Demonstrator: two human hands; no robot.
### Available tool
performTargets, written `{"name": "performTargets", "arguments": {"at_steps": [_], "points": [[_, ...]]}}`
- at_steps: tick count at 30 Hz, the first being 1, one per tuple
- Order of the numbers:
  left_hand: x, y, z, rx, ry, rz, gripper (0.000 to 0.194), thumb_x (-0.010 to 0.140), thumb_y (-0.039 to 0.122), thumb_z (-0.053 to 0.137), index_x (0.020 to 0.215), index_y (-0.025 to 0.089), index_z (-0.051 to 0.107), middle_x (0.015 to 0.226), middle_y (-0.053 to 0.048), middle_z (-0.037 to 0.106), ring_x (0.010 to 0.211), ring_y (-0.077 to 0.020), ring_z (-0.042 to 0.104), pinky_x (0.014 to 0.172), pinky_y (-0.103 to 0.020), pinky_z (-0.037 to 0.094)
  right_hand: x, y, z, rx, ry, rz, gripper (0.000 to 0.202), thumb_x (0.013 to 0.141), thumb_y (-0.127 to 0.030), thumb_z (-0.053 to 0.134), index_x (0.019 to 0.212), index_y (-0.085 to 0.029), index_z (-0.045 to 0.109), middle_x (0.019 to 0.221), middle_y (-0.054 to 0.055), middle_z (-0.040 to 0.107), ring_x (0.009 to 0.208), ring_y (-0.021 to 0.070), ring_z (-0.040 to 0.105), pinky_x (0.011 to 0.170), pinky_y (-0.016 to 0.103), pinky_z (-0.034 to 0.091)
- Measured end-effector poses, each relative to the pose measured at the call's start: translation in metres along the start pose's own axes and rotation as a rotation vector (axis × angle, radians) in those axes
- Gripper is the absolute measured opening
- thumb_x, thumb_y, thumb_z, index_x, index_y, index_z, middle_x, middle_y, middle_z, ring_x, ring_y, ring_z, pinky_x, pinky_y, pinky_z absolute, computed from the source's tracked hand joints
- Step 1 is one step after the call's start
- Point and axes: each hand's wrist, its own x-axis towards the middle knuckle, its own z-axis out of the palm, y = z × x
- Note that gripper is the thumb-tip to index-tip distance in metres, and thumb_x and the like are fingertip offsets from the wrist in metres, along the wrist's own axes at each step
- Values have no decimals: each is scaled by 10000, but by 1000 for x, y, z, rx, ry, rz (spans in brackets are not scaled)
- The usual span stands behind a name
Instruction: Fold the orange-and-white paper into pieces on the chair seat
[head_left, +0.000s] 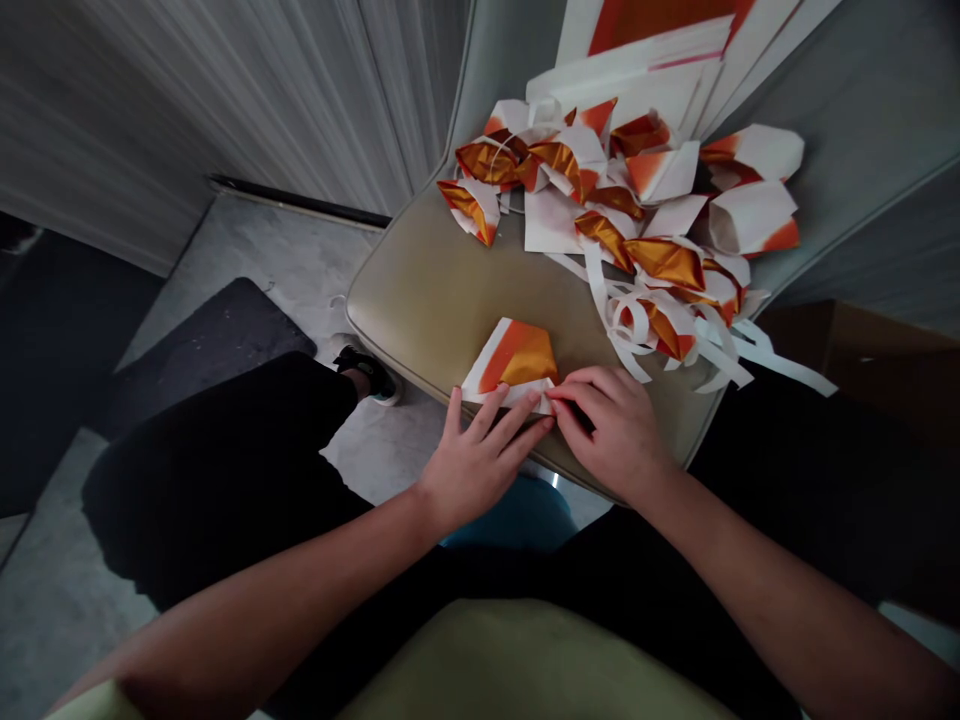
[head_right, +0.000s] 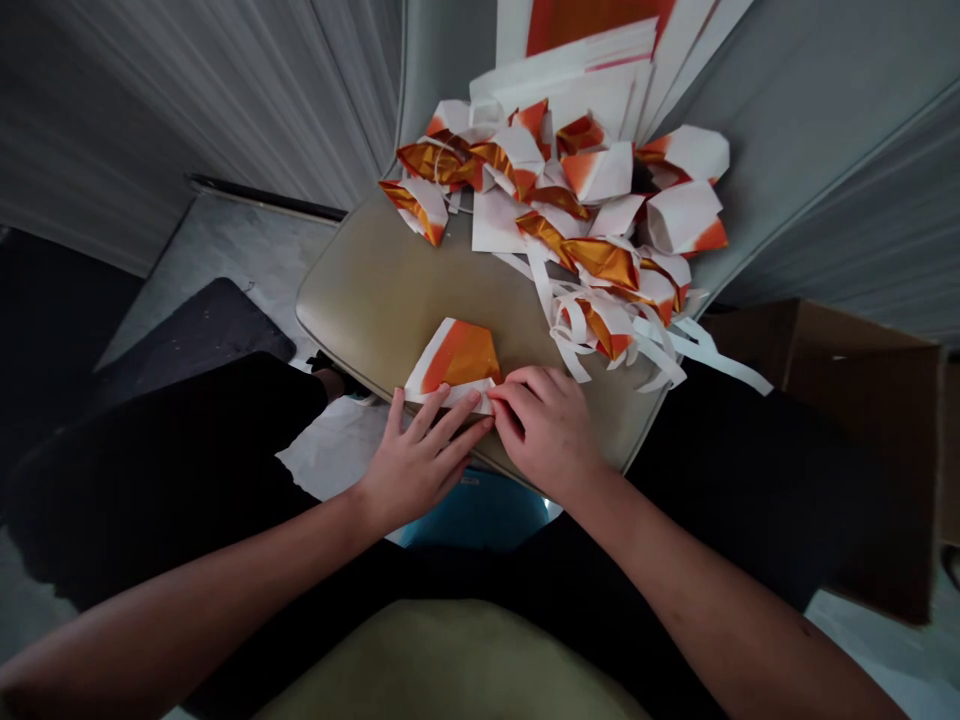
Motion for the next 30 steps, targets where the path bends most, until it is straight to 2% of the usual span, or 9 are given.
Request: {"name": "performTargets", "arguments": {"at_steps": [6, 16, 22, 26, 30], "points": [[0, 4, -2, -14, -11, -20, 628, 1005, 348, 517, 1610, 308, 354, 1693, -23, 327, 1517, -382, 344, 1195, -774, 246, 1, -1, -1, 9, -9, 26, 132, 967, -203, 593, 977, -202, 725, 959, 81, 709, 910, 249, 641, 819, 419, 508], [0, 4, -4, -8, -4, -19, 625, 991, 381, 548, 1591, 300, 392, 1682, -41, 350, 1483, -379, 397, 1175, -727, 312, 2, 0, 3, 11, 5, 11, 104, 942, -192, 620, 928, -191, 723, 947, 81, 713, 898, 250, 631, 811, 417, 503], [-2, 1, -3, -23, -1, -27, 622, 1010, 426, 522, 1594, 261, 389, 1678, -58, 356, 1506, -372, 364, 1210, -730, 240, 1, 1, 2, 17, -8, 13, 147, 958, -208, 597, 1032, -195, 722, 982, 80, 710, 927, 252, 632, 835, 418, 497], [-2, 0, -3, -39, -22, -36, 620, 1016, 432, 514, 1599, 269, 381, 1671, -70, 370, 1518, -362, 360, 1232, -712, 211, 1, 1, 3, 3, -32, 45, 137, 947, -210, 603, 1021, -203, 718, 989, 83, 712, 932, 258, 632, 833, 426, 491], [0, -6, -2, -85, 15, -64, 653, 1000, 490, 549, 1593, 264, 393, 1658, -132, 385, 1523, -364, 366, 1239, -711, 166, 2, 2, 0, 63, -19, 31, 158, 962, -220, 593, 1058, -205, 718, 1001, 79, 721, 942, 254, 641, 847, 430, 509]]}}
